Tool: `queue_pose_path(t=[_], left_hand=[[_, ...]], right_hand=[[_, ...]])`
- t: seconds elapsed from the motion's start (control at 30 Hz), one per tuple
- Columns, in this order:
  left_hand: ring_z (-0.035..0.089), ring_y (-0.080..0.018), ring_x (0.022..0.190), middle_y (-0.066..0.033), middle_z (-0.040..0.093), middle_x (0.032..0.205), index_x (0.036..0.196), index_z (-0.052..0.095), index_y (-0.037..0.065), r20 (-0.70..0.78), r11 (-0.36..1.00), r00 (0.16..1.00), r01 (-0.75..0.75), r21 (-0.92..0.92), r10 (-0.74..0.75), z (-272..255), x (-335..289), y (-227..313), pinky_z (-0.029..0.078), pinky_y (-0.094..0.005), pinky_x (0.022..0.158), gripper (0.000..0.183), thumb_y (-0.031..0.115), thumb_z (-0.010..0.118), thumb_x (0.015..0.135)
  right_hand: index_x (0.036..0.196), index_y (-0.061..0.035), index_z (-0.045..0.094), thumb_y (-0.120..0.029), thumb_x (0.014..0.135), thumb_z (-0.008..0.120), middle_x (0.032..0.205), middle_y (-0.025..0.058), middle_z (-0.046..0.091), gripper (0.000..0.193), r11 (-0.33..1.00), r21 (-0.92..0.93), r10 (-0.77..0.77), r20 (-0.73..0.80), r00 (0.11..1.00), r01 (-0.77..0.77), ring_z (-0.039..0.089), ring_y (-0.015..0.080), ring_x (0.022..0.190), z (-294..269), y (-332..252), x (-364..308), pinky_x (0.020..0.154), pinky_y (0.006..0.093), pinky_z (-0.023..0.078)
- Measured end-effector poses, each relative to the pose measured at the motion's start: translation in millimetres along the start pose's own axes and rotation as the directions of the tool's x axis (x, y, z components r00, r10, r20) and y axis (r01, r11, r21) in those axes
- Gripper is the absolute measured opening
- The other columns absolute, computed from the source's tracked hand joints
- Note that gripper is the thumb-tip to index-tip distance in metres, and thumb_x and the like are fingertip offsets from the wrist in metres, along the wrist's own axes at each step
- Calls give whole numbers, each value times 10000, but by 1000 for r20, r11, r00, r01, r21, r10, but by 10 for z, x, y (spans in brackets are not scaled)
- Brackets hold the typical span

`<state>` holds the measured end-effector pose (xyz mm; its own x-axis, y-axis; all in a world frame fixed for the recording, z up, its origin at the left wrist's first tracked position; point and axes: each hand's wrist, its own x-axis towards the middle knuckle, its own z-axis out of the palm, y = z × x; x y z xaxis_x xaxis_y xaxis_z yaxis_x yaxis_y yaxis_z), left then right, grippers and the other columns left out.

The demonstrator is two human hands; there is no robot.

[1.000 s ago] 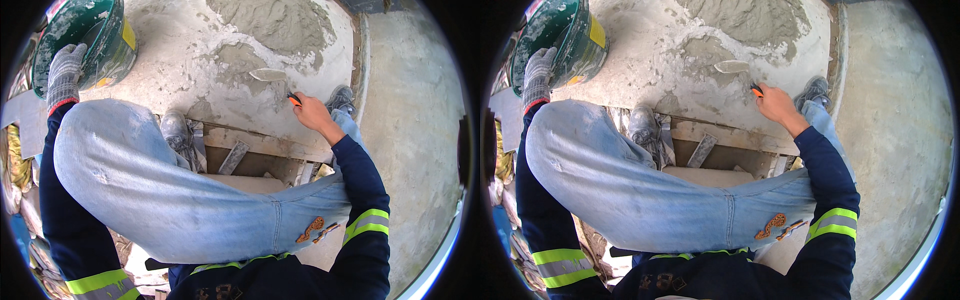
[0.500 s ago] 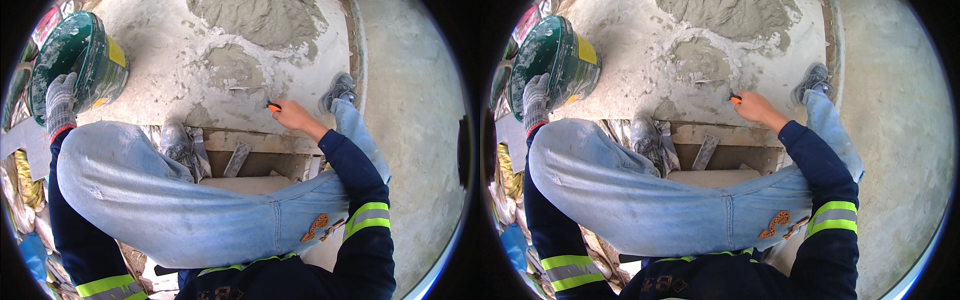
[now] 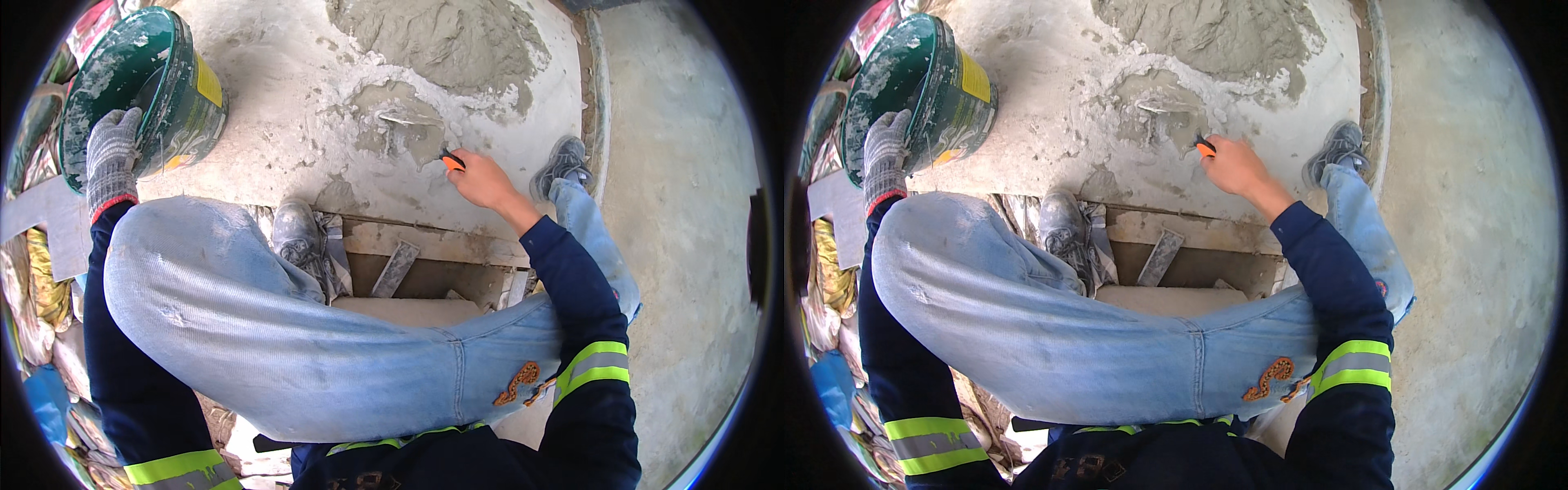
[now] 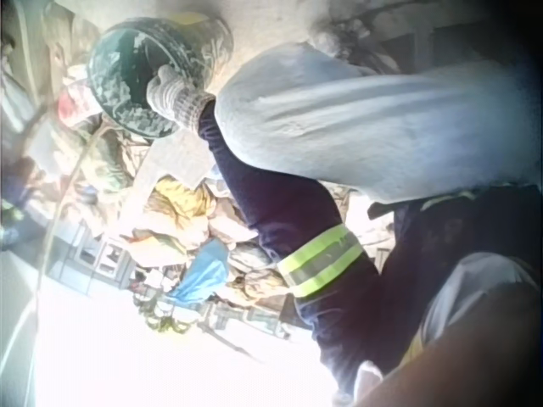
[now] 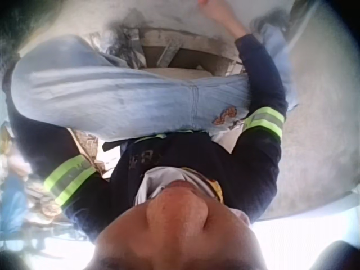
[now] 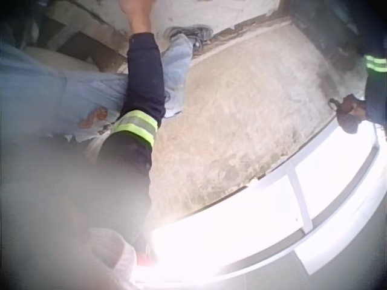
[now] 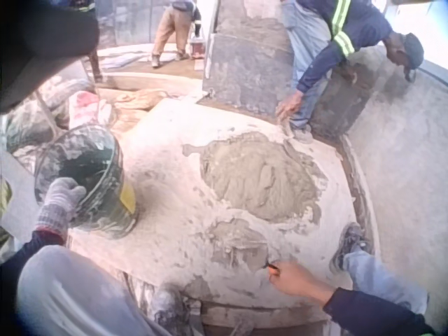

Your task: The person scoops cement from a green bucket using a trowel and applies it to a circular area on the floor. They repeatedly smooth and spread the cement mixture to cover the surface.

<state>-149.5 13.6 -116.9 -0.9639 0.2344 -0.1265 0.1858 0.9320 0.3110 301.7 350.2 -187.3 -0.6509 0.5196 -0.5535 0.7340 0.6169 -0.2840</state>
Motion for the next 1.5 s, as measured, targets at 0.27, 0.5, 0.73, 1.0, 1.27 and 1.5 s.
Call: queue_pose_path(t=[0.27,0.5,0.73,1.0,1.27,1.5], left_hand=[[700,-218,706,-135,727,936,1172,683,73,42,998,997,63,23,-64,-89,-75,122,522,-370,755,459,451,591,929],[711,-237,807,-141,728,952,1167,688,78,4,995,1000,28,93,-28,-80,-89,97,516,-377,814,468,463,589,920],[698,-245,835,-139,713,1007,1178,676,63,12,996,1000,-10,84,8,-41,-59,93,510,-380,817,475,454,606,917],[707,-221,749,-138,725,930,1161,693,84,24,999,999,31,43,-32,-49,-84,115,521,-375,778,455,457,587,923],[697,-205,667,-132,725,890,1145,692,77,27,999,1000,10,35,-11,-19,-80,126,522,-370,738,450,459,579,937],[693,-201,645,-124,724,867,1120,696,79,-33,993,999,-36,110,40,-44,-60,25,521,-369,717,435,454,586,930]], right_hand=[[1223,-44,603,-206,887,573,964,205,699,375,980,-199,-11,-22,1000,7,651,404,956,-159,-122,-192,819,502,515],[1315,-63,560,-208,883,573,906,222,696,456,951,-258,-195,-73,978,171,665,407,864,147,-535,90,782,495,525],[1290,-76,578,-141,863,532,905,201,704,435,908,-398,-150,-14,989,132,681,389,871,183,-324,109,751,485,538],[1327,-95,561,-172,874,536,929,205,703,461,944,-315,-120,-40,992,101,669,405,847,-185,-292,-91,780,488,535],[1251,-78,600,-181,876,530,1014,221,693,395,970,-233,-71,-1,998,68,649,415,956,307,-267,232,836,506,517],[1173,-39,616,-196,876,527,1010,228,693,348,988,-156,9,-47,999,-16,645,421,968,-112,-268,249,840,508,512]])
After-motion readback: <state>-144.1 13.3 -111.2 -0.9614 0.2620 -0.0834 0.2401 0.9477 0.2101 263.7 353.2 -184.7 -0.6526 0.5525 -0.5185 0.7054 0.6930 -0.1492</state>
